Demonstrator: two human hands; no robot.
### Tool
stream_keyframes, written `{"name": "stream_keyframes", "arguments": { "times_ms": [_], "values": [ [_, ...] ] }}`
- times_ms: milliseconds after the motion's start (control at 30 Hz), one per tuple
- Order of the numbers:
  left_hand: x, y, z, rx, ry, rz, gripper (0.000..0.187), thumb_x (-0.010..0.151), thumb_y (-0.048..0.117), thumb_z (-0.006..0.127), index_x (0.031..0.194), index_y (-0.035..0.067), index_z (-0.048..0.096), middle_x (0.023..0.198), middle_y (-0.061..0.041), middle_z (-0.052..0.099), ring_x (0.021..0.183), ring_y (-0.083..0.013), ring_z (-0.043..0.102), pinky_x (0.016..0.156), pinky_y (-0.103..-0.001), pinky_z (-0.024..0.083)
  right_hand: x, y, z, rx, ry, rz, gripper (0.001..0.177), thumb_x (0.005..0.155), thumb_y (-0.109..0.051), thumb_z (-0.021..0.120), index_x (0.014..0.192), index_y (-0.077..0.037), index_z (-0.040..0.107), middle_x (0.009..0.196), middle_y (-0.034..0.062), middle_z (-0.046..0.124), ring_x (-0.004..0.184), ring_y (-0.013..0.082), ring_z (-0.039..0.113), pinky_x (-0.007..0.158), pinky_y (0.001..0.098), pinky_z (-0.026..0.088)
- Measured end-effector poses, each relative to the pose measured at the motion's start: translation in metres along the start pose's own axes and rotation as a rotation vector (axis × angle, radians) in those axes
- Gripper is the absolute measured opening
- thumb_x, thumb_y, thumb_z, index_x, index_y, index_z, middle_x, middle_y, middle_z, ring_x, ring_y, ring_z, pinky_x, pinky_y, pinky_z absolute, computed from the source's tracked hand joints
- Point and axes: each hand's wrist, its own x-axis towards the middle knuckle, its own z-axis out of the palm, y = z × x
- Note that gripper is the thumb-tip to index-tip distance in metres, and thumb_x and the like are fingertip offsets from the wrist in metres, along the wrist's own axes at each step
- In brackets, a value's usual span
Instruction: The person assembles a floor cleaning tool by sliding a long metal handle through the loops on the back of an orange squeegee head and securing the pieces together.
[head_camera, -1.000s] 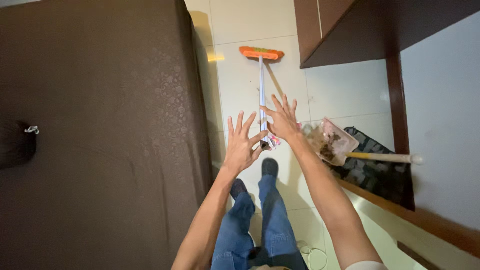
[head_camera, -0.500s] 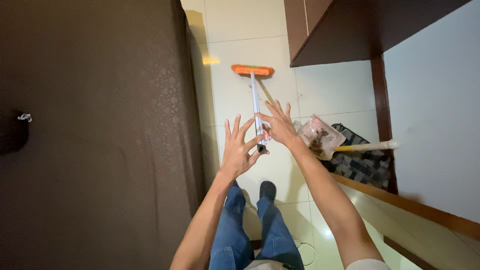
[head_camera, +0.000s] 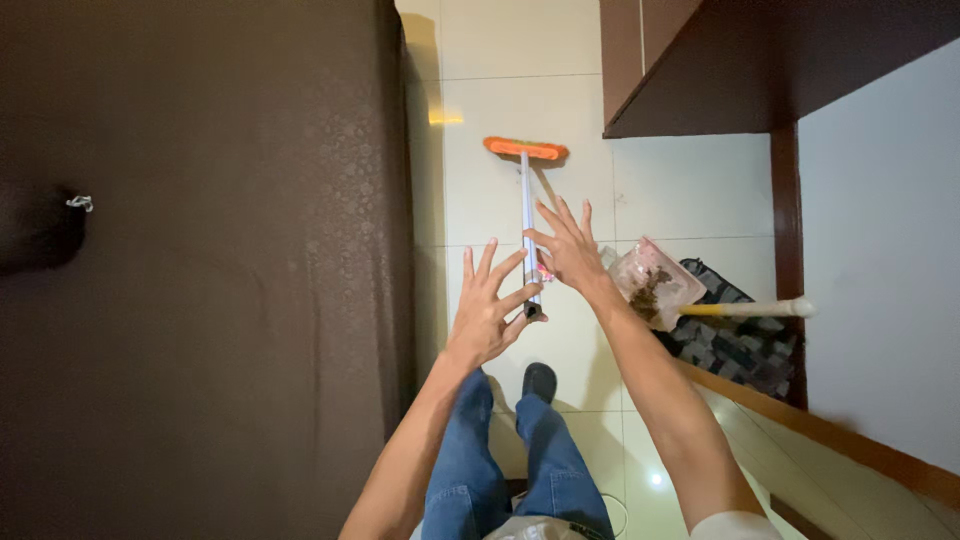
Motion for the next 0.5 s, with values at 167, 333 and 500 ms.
{"name": "stream_keyframes", "arguments": {
  "times_ms": [167, 333, 500],
  "values": [
    [0.013, -0.010, -0.012, -0.028, -0.043, 0.014, 0.045, 0.073, 0.014, 0.083, 0.118, 0.018, 0.074, 0.155, -0.008, 0.047, 0.152, -0.0482, 0.028, 0.123, -0.074, 0.014, 0.015, -0.004, 0.003, -0.012, 0.056, 0.005, 0.057, 0.073, -0.008, 0.081, 0.127, -0.025, 0.072, 0.161, 0.0079, 0.043, 0.153, 0.0385, 0.029, 0.120, 0.0744, 0.010],
    [0.028, -0.027, -0.030, -0.076, 0.005, 0.051, 0.046, 0.077, 0.017, 0.084, 0.121, 0.019, 0.073, 0.156, -0.007, 0.046, 0.152, -0.0482, 0.026, 0.123, -0.074, 0.013, 0.046, -0.011, -0.004, -0.001, 0.112, 0.011, 0.054, 0.075, -0.010, 0.082, 0.125, -0.023, 0.071, 0.159, 0.0085, 0.046, 0.153, 0.0390, 0.031, 0.120, 0.0752, 0.011],
    [0.049, -0.052, -0.058, -0.018, 0.014, 0.052, 0.047, 0.073, 0.013, 0.082, 0.118, 0.021, 0.075, 0.156, -0.008, 0.046, 0.153, -0.0470, 0.027, 0.124, -0.074, 0.013, 0.093, -0.022, -0.023, -0.063, 0.090, 0.028, 0.057, 0.071, -0.008, 0.081, 0.124, -0.025, 0.072, 0.160, 0.0086, 0.047, 0.153, 0.0388, 0.031, 0.121, 0.0734, 0.012]
  ]
}}
